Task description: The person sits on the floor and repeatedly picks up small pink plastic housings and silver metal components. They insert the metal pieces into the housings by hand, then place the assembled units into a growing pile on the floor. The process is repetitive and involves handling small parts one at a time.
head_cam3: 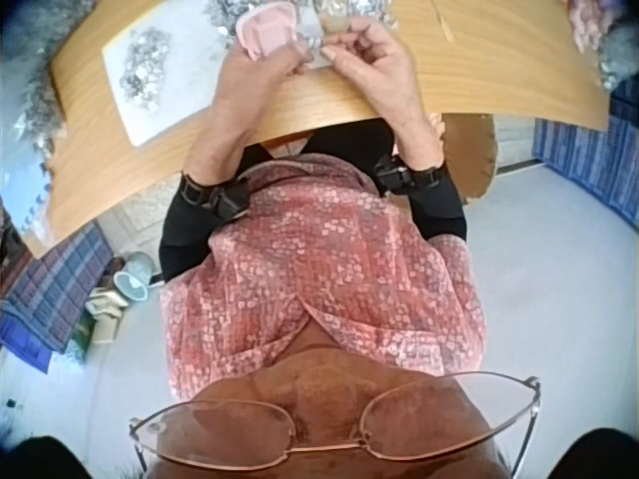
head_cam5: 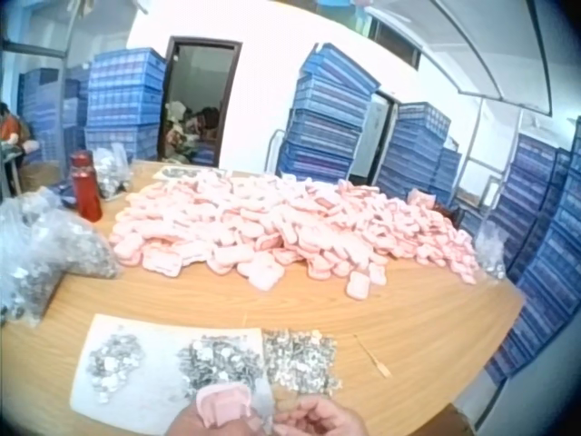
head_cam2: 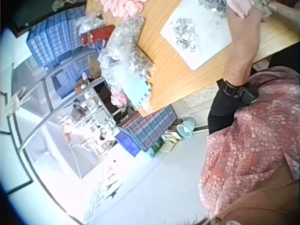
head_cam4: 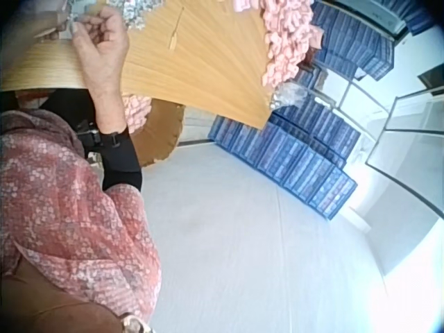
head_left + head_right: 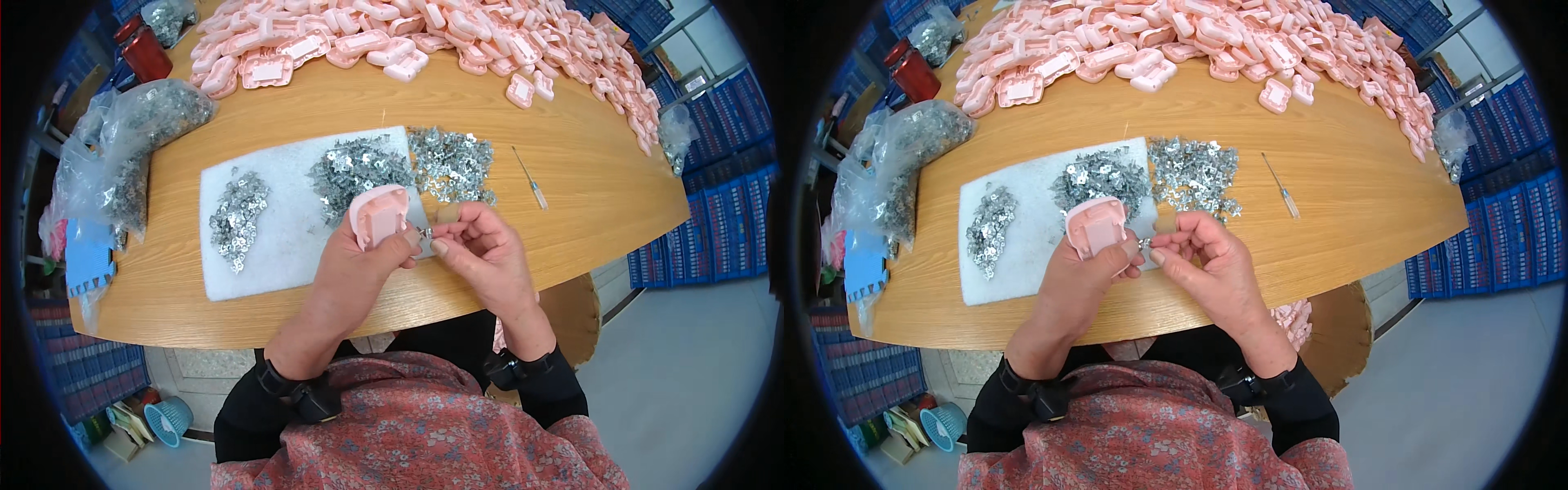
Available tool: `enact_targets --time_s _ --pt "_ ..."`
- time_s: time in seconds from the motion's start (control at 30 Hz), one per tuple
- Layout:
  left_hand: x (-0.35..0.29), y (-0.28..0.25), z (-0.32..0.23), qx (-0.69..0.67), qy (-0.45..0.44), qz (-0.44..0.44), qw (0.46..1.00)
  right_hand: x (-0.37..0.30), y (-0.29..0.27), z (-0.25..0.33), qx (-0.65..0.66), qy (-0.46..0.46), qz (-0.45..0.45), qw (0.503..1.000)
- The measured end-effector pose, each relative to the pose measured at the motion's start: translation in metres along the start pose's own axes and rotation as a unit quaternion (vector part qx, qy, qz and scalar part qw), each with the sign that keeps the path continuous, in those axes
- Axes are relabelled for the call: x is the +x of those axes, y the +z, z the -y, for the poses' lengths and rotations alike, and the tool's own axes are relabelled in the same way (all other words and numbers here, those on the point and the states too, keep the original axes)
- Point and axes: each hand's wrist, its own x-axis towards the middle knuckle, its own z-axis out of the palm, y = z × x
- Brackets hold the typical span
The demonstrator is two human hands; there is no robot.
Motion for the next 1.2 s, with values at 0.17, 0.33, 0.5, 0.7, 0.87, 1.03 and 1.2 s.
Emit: enact_targets --time_s 0.17,0.33,0.5,0.7,0.87,1.03,1.2 --pt "-0.005 0.000 0.001 -0.058 -0.027 0.007 0.998 -0.007 0.005 -0.003 -0.042 0.010 0.013 0.999" --pt "-0.008 0.002 0.002 -0.095 -0.081 0.015 0.992 -0.010 0.015 -0.009 -0.025 0.008 -0.019 0.999" --pt "-0.011 0.002 0.001 -0.092 -0.097 0.034 0.991 -0.010 0.012 -0.008 -0.074 -0.001 -0.012 0.997" --pt "-0.010 -0.015 -0.010 -0.290 -0.111 0.124 0.943 -0.008 0.003 0.008 -0.034 -0.013 0.010 0.999" --pt "-0.011 -0.017 -0.003 -0.068 0.007 0.075 0.995 -0.010 0.018 0.018 0.063 0.011 0.086 0.994" --pt "-0.014 -0.011 -0.004 0.064 0.090 0.039 0.993 -0.012 0.016 0.008 0.085 0.070 0.078 0.991" --pt "-0.017 -0.011 -0.006 0.003 0.061 0.074 0.995 -0.013 0.016 0.004 0.091 0.105 0.076 0.987"
